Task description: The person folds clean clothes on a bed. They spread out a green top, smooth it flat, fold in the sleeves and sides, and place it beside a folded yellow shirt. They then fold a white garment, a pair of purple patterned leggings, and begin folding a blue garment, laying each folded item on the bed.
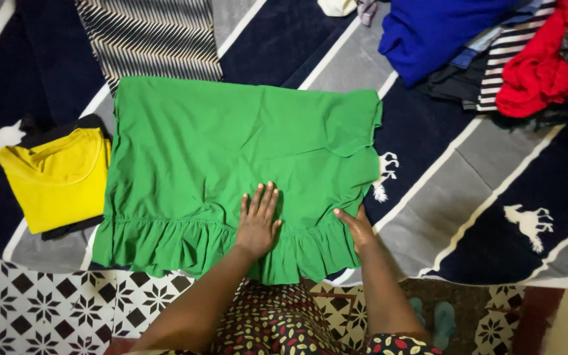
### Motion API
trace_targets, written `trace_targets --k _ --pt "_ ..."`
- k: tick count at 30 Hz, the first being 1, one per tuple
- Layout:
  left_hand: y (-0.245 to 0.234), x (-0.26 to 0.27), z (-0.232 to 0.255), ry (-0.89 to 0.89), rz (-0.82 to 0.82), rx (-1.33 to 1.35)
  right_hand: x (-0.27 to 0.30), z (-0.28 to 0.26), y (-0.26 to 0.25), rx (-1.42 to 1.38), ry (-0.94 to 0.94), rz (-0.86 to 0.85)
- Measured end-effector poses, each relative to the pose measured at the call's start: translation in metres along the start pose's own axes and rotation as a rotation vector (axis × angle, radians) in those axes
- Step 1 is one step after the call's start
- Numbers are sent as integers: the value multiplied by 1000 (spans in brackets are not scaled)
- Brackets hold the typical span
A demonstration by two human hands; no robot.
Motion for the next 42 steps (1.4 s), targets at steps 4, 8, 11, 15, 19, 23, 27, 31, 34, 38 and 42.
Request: trace_targets --k 4,8,11,15,19,23,27,31,34,38,42 --pt "-9 0 -25 -96 57 47 4 4 24 -285 6 17" --pt "-6 8 -50 -156 -30 91 14 -7 37 -381 -8 70" --pt "8 18 -58 -136 -188 22 20 -43 59 -316 -124 79" --pt "11 31 -63 -29 -33 47 53 -120 132 -28 -598 -191" --pt "32 48 -84 -15 -91 -25 47 -130 274 148 -580 -231" --pt "45 73 -124 -39 -144 305 58 -91 446 748 -647 -524" --pt "56 107 -171 -81 -351 945 106 -53 523 899 -616 -869" --pt "66 142 -231 -155 -458 1069 154 -52 499 925 -778 -881" --pt "67 164 -267 -89 -242 86 176 -57 464 1164 -1009 -858" --pt "53 173 -301 -160 -234 114 185 -38 434 1262 -941 -1031" --pt "9 179 -320 -219 -90 252 161 -11 420 1115 -728 -988"
Point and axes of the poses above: each hand's wrist, its own x-axis away from the middle knuckle, its own y-axis out of the palm, z = x × y, the point moved 6 cm from there along -x, towards the middle knuckle, and after that the axes turned 14 degrees about -y, right-handed, at the moved point
